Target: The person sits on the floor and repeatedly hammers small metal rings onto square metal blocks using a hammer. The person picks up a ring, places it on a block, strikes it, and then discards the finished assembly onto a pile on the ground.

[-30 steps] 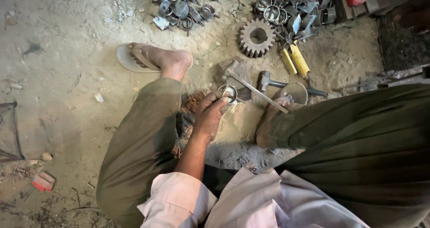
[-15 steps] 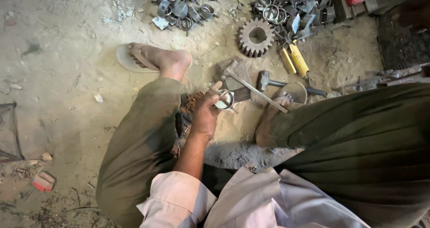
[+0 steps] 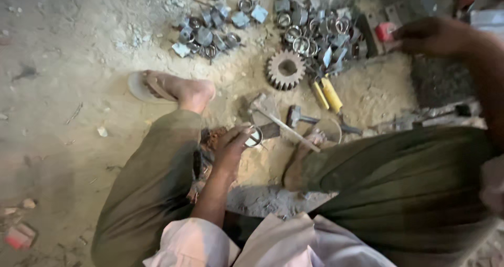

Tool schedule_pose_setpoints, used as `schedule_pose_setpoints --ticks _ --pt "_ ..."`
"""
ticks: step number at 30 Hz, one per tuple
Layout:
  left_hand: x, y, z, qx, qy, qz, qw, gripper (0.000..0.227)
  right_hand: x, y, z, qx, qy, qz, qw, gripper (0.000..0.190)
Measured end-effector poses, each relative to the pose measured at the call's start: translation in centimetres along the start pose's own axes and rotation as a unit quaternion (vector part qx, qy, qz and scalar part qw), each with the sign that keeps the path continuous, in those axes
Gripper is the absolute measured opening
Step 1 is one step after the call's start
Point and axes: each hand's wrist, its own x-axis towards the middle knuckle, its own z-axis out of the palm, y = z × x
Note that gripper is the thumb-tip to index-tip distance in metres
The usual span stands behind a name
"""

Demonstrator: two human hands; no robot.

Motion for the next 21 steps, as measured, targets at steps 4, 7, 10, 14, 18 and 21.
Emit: schedule_pose_setpoints --ticks 4,7,10,14,18,21 --pt "-0.1 0.2 0.1 0.079 0.014 0.060 0.995 0.021 -1.0 -13.4 1.6 0.023 -0.052 -0.077 0.995 0.067" --pt "0.6 -0.5 -0.1 0.055 0.005 0.119 0.991 0.020 -2.2 -22.7 7.9 0.032 -0.192 -0.140 0.971 0.084" --pt "1.3 -1.4 -0.6 0.066 0.048 0.146 0.986 0.022 -5.0 -29.6 13.8 0.025 -0.160 -0.364 0.917 0.087" --pt "1.0 -1.3 -1.5 0.036 0.129 0.076 0.988 0.020 -7.6 -34.6 18.1 0.025 -0.105 -0.344 0.933 0.086" --pt "1.1 -0.7 -1.1 -0.009 0.119 0.064 0.991 0.029 -6.6 -34.7 19.5 0.026 -0.107 -0.302 0.947 0.077" --pt "0.5 0.0 -0.2 0.077 0.136 0.007 0.988 0.049 -3.4 -32.6 19.7 0.079 -0.139 -0.322 0.933 0.064"
